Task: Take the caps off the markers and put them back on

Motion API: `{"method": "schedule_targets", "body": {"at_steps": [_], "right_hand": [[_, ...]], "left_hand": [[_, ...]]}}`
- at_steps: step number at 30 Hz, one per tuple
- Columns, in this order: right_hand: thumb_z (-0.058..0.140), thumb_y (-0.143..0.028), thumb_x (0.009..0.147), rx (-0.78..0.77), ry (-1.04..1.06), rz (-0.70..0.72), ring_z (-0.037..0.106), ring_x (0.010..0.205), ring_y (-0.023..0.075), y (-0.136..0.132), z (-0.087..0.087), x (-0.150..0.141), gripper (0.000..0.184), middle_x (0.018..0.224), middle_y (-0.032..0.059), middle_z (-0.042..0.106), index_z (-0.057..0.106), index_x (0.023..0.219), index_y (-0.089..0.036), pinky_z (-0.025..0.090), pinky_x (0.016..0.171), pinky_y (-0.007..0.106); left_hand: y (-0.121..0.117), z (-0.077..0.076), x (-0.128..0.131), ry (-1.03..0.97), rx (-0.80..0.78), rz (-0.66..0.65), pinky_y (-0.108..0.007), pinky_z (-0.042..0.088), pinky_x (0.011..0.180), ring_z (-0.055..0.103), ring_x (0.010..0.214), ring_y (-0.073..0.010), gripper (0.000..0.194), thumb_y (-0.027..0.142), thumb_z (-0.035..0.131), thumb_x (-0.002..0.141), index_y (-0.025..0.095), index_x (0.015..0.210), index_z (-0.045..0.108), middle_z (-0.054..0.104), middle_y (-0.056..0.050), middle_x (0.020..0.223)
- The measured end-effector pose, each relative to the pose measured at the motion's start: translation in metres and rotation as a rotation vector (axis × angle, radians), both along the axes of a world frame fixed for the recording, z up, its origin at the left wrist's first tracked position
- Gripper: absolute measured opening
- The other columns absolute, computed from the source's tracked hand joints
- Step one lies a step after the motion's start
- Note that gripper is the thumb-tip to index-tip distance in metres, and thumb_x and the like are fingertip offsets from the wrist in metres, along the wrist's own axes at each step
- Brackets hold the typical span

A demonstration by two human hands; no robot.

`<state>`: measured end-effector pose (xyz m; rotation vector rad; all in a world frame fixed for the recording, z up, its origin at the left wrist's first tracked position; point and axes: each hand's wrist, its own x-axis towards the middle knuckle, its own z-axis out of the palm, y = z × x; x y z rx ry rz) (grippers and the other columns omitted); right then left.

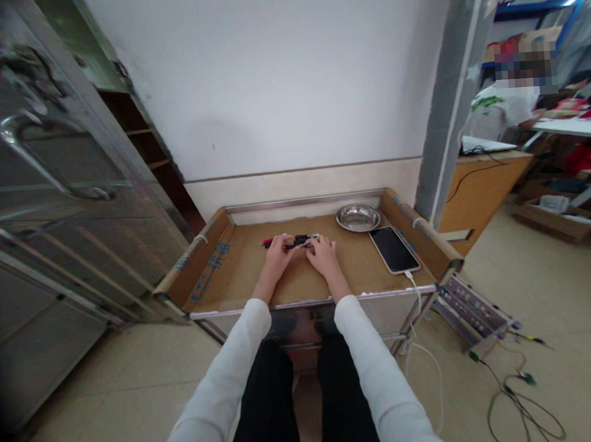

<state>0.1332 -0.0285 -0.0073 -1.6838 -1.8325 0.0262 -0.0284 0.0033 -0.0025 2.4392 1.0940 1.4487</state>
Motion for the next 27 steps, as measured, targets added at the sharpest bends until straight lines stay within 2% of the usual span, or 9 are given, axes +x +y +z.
{"method": "schedule_targets", "body": {"at_steps": [6,21,27], "right_hand": [[0.052,-0.030,0.087,-0.004,0.015,0.013,0.049,0.099,0.0219,0.004,-0.005,0.001,0.020,0.104,0.0068,0.062,0.065,0.102,-0.024,0.030,0.081,0.033],[0.057,-0.032,0.087,-0.009,0.021,0.032,0.049,0.095,0.0204,0.004,-0.002,0.002,0.015,0.098,0.0044,0.063,0.068,0.096,-0.027,0.030,0.079,0.031],[0.056,-0.034,0.088,0.024,0.002,0.019,0.048,0.095,0.0211,0.006,-0.006,0.002,0.017,0.099,0.0060,0.062,0.069,0.097,-0.027,0.031,0.079,0.031]], "left_hand": [[0.001,-0.001,0.000,-0.148,0.074,-0.002,-0.025,0.054,0.070,0.062,0.077,-0.0120,0.026,0.034,0.059,0.086,0.018,0.106,0.052,0.061,-0.005,0.092],[-0.010,0.013,-0.004,-0.296,0.095,0.129,-0.027,0.053,0.072,0.060,0.077,-0.0120,0.021,0.034,0.054,0.089,0.018,0.101,0.058,0.063,-0.005,0.092],[-0.010,0.013,-0.006,-0.373,0.065,0.164,-0.027,0.052,0.073,0.060,0.080,-0.0127,0.021,0.034,0.055,0.089,0.017,0.101,0.058,0.063,-0.006,0.093]]}}
